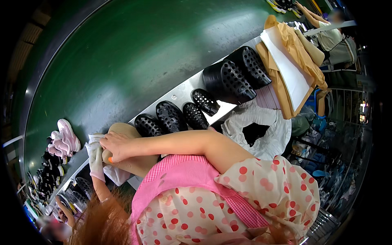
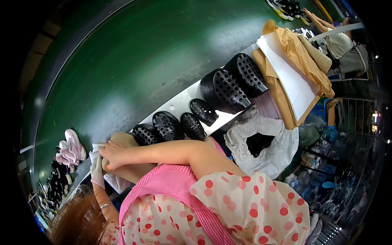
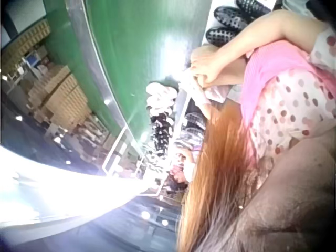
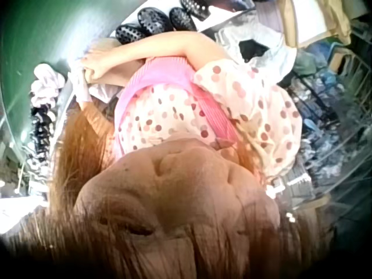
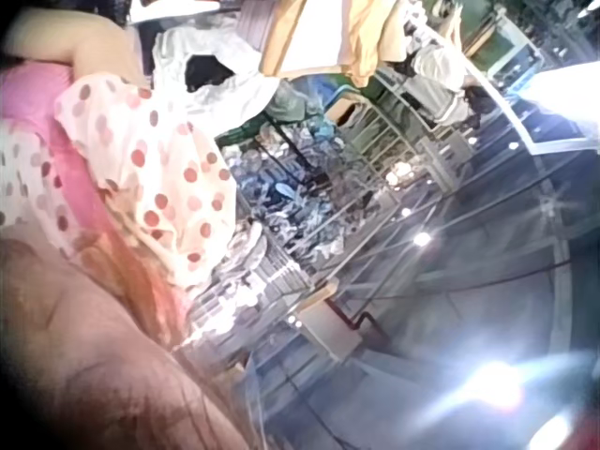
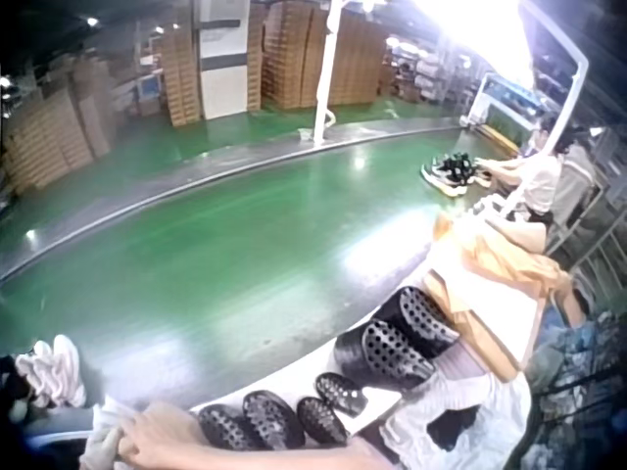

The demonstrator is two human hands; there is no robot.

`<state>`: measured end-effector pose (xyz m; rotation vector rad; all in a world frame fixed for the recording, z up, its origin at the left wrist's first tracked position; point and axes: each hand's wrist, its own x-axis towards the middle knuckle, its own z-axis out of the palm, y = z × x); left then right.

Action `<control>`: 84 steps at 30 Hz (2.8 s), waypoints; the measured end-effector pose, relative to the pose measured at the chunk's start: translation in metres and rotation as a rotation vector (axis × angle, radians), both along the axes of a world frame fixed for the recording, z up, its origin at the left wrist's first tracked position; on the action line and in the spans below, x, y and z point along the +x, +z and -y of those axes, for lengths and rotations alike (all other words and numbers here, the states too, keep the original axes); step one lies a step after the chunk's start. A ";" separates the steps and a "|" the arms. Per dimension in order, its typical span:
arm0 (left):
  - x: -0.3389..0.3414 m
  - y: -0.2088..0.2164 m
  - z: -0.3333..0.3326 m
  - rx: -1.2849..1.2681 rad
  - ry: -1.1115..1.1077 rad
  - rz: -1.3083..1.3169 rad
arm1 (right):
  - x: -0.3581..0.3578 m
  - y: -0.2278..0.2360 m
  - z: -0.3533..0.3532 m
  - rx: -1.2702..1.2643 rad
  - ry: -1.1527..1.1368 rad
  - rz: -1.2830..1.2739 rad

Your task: The person inserts shoe inserts into white paper bags, then places black clog-style shoes into the same bags. The person handles the items one at a time and places the filled bags into a large white sack.

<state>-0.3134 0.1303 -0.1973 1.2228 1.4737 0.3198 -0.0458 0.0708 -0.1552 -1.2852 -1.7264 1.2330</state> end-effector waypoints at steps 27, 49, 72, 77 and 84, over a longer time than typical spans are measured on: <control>0.253 0.092 0.092 -0.202 0.043 1.283 | 0.461 0.066 0.244 0.327 -1.226 0.665; 0.506 0.131 0.155 -0.290 -0.420 0.914 | 0.429 0.155 0.247 0.319 -1.057 -0.073; 0.433 0.114 0.108 -0.277 -0.359 1.155 | 0.293 0.096 0.177 0.042 -0.743 0.103; 0.432 0.117 0.108 -0.326 -0.292 1.174 | 0.289 0.091 0.187 -0.055 -0.739 -0.091; 0.428 0.121 0.112 -0.330 -0.214 1.231 | 0.288 0.068 0.191 -0.119 -0.681 -0.344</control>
